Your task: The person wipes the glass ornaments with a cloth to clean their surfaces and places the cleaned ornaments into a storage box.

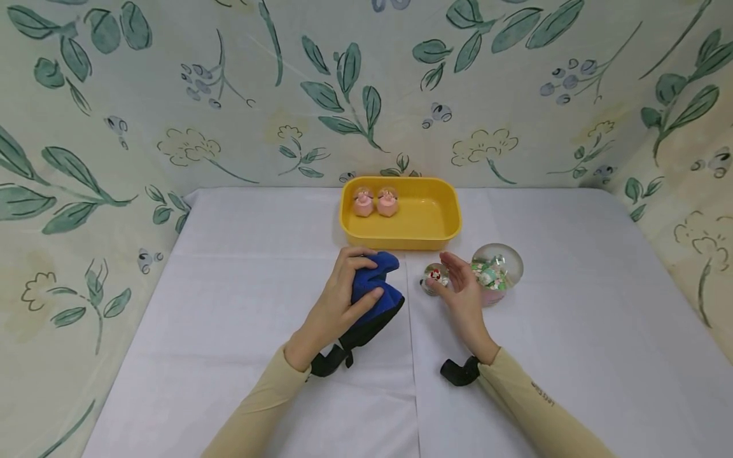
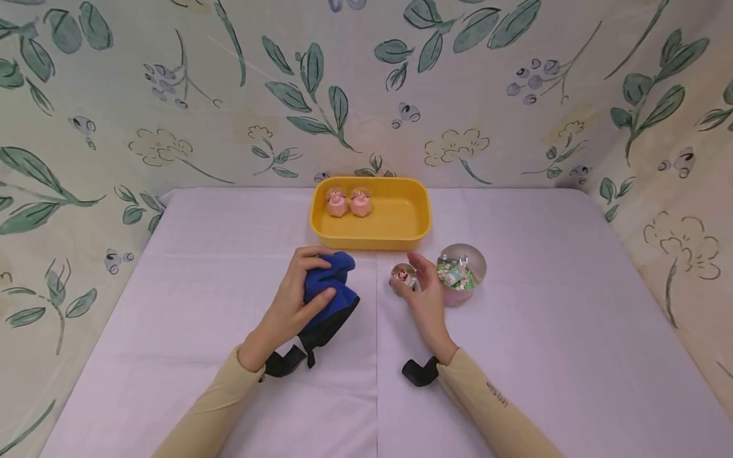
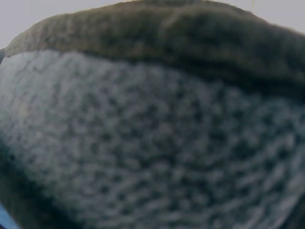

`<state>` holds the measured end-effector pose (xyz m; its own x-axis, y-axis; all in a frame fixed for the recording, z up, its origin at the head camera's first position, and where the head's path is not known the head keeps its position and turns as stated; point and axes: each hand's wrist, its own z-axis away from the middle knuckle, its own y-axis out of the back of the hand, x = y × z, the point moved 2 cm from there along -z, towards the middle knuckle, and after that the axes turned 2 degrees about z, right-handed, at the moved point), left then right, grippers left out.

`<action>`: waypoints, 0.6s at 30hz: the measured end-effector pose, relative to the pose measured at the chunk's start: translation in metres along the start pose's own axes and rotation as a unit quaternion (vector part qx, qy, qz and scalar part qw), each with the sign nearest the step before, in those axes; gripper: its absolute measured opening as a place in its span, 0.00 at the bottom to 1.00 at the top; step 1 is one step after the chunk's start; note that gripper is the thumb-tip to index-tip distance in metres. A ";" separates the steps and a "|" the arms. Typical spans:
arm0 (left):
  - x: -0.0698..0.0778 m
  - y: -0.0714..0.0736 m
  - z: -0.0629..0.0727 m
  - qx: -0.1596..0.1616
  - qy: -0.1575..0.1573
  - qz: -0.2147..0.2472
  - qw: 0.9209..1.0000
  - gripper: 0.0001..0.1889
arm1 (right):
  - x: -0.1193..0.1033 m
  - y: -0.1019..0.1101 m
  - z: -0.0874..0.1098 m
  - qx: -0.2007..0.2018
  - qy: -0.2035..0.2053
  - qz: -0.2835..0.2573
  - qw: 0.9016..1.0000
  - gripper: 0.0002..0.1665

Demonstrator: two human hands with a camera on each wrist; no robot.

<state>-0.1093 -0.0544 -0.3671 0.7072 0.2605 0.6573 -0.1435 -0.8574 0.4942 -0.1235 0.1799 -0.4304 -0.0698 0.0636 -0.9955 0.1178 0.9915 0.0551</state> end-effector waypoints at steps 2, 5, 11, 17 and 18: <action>0.000 0.000 0.000 0.000 -0.001 0.000 1.000 0.23 | 0.005 0.001 0.003 -0.004 -0.010 0.006 1.000 0.38; 0.000 0.000 0.000 0.002 -0.002 -0.001 1.000 0.23 | 0.009 0.001 0.005 -0.008 -0.020 0.019 1.000 0.38; 0.000 -0.001 -0.001 0.003 -0.002 0.004 1.000 0.23 | 0.016 0.001 0.003 -0.008 -0.030 0.068 0.997 0.36; 0.000 -0.001 -0.001 0.003 -0.001 0.007 1.000 0.24 | 0.021 0.000 0.001 -0.012 -0.045 0.161 0.986 0.36; 0.000 -0.001 -0.001 0.002 0.001 0.008 1.000 0.24 | 0.022 0.000 0.001 -0.011 -0.045 0.171 0.984 0.36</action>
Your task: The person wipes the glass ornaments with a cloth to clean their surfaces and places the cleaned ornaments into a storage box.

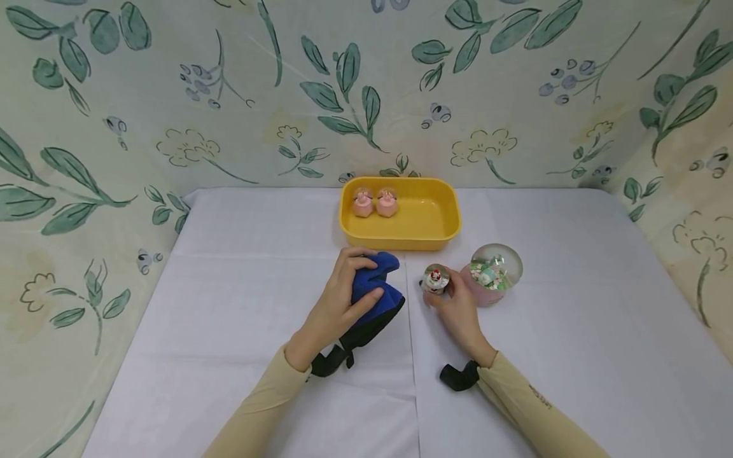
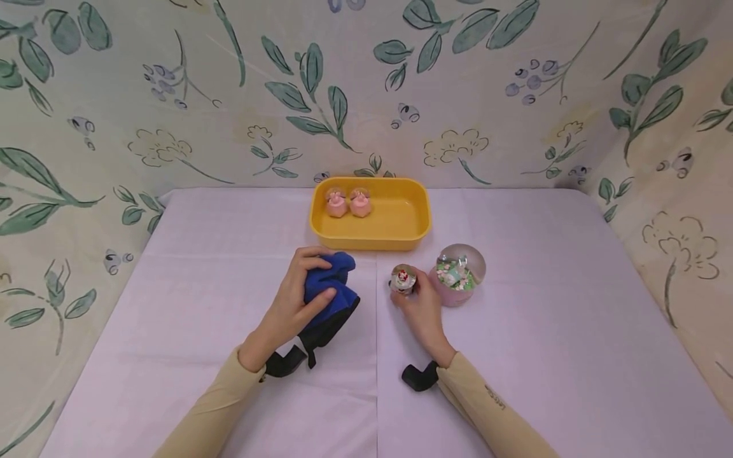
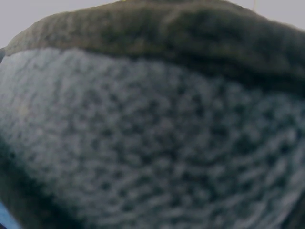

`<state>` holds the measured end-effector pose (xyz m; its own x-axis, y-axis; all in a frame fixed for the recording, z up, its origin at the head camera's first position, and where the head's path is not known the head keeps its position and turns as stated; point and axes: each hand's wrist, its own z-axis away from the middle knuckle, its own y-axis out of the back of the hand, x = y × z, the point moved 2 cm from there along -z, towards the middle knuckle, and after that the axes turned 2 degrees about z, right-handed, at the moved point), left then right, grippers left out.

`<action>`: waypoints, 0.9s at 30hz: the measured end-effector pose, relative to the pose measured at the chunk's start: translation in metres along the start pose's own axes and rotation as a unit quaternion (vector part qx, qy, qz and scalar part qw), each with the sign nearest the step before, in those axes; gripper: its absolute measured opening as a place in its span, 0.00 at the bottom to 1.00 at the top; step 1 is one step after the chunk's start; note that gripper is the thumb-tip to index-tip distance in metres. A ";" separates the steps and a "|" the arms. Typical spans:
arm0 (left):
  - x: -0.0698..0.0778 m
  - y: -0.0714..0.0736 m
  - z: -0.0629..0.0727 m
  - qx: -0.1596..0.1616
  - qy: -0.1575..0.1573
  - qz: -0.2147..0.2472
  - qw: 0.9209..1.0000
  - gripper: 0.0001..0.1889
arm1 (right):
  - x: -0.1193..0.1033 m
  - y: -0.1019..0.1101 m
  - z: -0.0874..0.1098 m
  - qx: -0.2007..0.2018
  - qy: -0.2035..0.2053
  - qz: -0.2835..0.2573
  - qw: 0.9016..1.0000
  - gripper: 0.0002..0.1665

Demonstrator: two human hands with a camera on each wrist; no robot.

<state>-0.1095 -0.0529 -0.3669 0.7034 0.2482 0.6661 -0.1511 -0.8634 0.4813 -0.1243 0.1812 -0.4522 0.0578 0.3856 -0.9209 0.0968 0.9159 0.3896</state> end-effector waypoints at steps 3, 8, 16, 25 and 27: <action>0.000 0.000 0.000 -0.002 0.005 0.002 1.000 0.24 | 0.001 -0.001 0.000 0.004 0.004 0.022 1.000 0.34; -0.001 0.000 0.001 -0.002 0.010 0.000 1.000 0.24 | 0.001 -0.001 0.000 0.009 0.004 0.034 0.999 0.31; -0.003 0.000 0.000 -0.003 0.013 -0.003 1.000 0.25 | -0.010 0.003 0.005 0.001 0.015 0.012 1.000 0.30; -0.005 0.001 -0.002 0.000 0.010 -0.002 1.000 0.26 | -0.049 0.014 0.016 0.011 0.130 -0.018 0.991 0.31; -0.004 0.002 -0.004 0.003 0.007 -0.003 1.000 0.26 | -0.059 0.017 0.019 0.006 0.153 -0.035 0.988 0.31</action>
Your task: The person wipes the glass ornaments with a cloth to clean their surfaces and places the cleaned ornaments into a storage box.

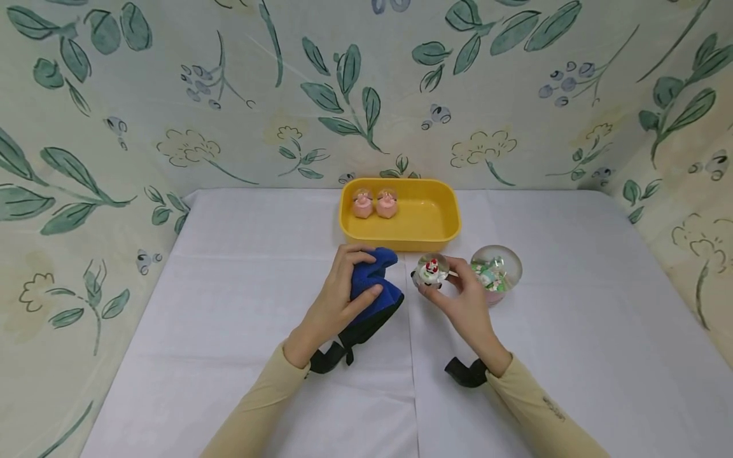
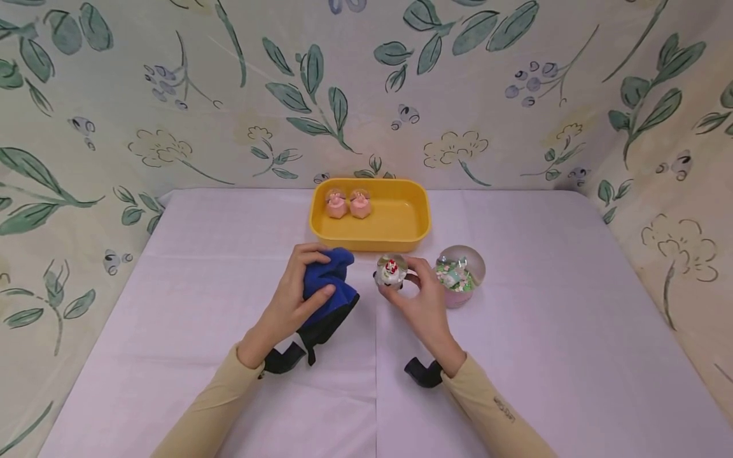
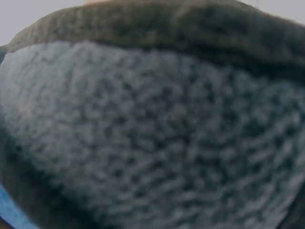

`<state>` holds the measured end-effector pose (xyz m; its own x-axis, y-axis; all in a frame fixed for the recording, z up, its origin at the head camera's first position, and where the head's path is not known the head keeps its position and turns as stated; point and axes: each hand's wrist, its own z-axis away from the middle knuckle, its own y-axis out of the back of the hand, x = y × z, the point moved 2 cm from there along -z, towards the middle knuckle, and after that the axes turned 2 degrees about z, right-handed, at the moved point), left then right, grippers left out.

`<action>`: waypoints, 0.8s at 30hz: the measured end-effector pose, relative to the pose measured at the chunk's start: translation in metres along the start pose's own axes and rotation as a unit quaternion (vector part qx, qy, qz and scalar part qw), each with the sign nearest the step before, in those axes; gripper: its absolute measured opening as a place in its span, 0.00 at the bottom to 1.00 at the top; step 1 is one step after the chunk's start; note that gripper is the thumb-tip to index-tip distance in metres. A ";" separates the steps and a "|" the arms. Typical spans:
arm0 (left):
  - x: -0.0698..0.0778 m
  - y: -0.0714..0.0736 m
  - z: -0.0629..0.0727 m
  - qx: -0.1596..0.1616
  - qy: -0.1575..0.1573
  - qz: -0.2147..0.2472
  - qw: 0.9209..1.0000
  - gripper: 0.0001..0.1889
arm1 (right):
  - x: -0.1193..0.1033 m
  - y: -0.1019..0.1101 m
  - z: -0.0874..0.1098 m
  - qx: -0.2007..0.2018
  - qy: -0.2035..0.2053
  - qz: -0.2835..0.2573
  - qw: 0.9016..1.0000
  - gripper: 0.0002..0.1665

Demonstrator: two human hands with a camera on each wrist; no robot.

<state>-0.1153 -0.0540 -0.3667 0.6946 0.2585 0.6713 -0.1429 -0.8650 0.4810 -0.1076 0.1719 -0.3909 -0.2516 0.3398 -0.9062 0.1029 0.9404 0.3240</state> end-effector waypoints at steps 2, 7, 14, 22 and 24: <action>0.001 0.001 -0.001 0.003 -0.003 0.002 1.000 0.26 | -0.009 0.002 -0.001 -0.007 0.023 -0.028 0.999 0.31; 0.005 0.003 -0.006 0.010 -0.014 0.011 1.000 0.27 | -0.031 0.006 -0.002 -0.025 0.095 -0.062 0.993 0.33; 0.011 0.007 -0.012 0.019 -0.018 0.024 0.999 0.28 | -0.050 0.010 -0.004 -0.036 0.175 -0.052 0.982 0.40; 0.018 0.012 -0.016 0.033 -0.022 0.049 0.998 0.30 | -0.057 0.013 -0.004 -0.046 0.210 -0.086 0.973 0.34; 0.020 0.013 -0.017 0.037 -0.026 0.057 0.997 0.30 | -0.058 0.012 -0.005 -0.048 0.220 -0.096 0.970 0.33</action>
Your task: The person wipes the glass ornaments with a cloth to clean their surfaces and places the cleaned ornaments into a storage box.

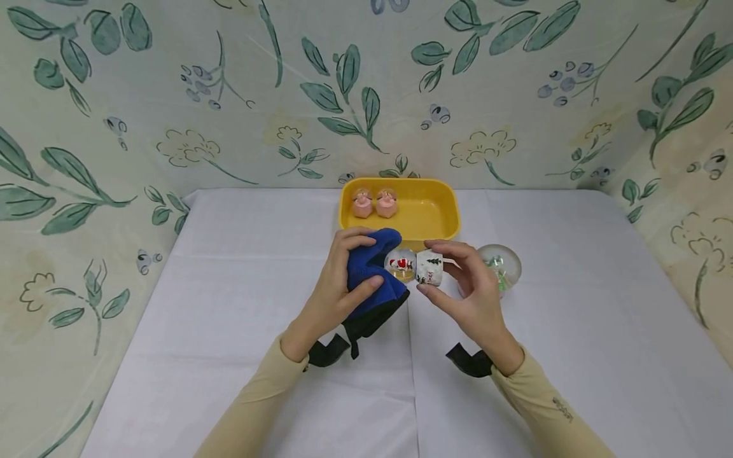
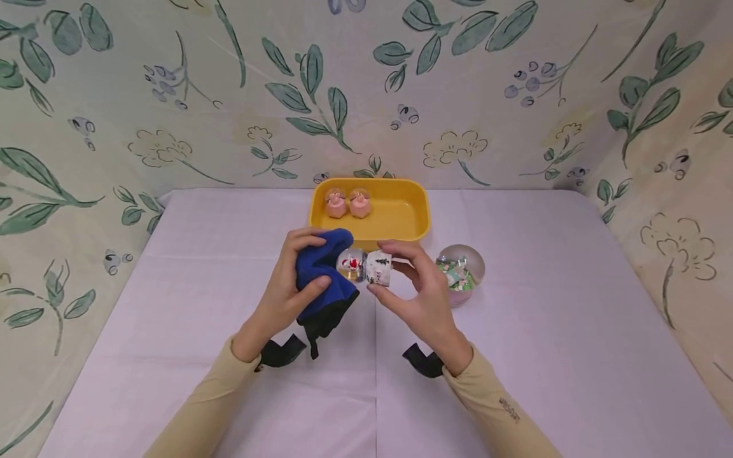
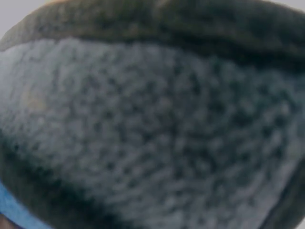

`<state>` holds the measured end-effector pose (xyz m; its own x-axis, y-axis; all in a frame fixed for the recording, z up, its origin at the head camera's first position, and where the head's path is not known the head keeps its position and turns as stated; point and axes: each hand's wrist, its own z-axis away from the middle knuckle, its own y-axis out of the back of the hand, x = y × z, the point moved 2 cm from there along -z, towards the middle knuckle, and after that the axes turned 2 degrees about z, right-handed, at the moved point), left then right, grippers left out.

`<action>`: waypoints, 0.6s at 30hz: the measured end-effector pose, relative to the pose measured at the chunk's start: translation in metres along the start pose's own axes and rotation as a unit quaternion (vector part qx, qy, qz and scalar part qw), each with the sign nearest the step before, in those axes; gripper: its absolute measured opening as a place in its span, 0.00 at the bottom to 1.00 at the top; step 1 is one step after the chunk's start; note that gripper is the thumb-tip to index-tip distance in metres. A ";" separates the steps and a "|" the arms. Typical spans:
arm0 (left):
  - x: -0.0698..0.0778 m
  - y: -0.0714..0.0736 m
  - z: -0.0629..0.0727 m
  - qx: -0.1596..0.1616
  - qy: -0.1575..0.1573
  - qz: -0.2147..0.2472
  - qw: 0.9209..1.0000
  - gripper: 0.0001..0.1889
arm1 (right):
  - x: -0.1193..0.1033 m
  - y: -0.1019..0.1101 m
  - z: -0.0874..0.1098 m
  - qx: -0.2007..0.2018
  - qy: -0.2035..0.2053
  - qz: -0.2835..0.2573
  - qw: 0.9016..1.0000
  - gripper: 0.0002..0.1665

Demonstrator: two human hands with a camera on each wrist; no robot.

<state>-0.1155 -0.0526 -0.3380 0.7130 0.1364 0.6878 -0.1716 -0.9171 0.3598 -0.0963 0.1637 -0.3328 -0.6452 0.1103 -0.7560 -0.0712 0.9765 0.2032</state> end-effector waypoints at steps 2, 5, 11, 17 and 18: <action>0.002 0.000 -0.001 0.003 -0.004 0.010 1.000 0.30 | -0.001 -0.001 -0.002 -0.002 0.020 -0.002 1.000 0.32; 0.005 0.001 -0.004 0.006 -0.015 0.023 1.000 0.30 | -0.005 -0.004 -0.004 -0.013 0.060 0.012 0.998 0.30; 0.013 -0.003 -0.011 -0.005 -0.032 0.033 0.999 0.31 | -0.014 -0.010 -0.008 -0.011 0.217 0.115 0.969 0.22; 0.020 -0.013 -0.010 -0.034 -0.042 0.017 0.998 0.28 | -0.019 -0.011 -0.014 0.020 0.313 0.143 0.939 0.15; 0.022 -0.014 -0.010 -0.031 -0.048 0.008 0.998 0.26 | -0.019 -0.010 -0.015 0.027 0.317 0.150 0.936 0.15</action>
<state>-0.1045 -0.0329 -0.3216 0.7714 0.0817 0.6310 -0.2237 -0.8936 0.3891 -0.0947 0.1487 -0.3117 -0.9529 0.2664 -0.1451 0.2134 0.9286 0.3035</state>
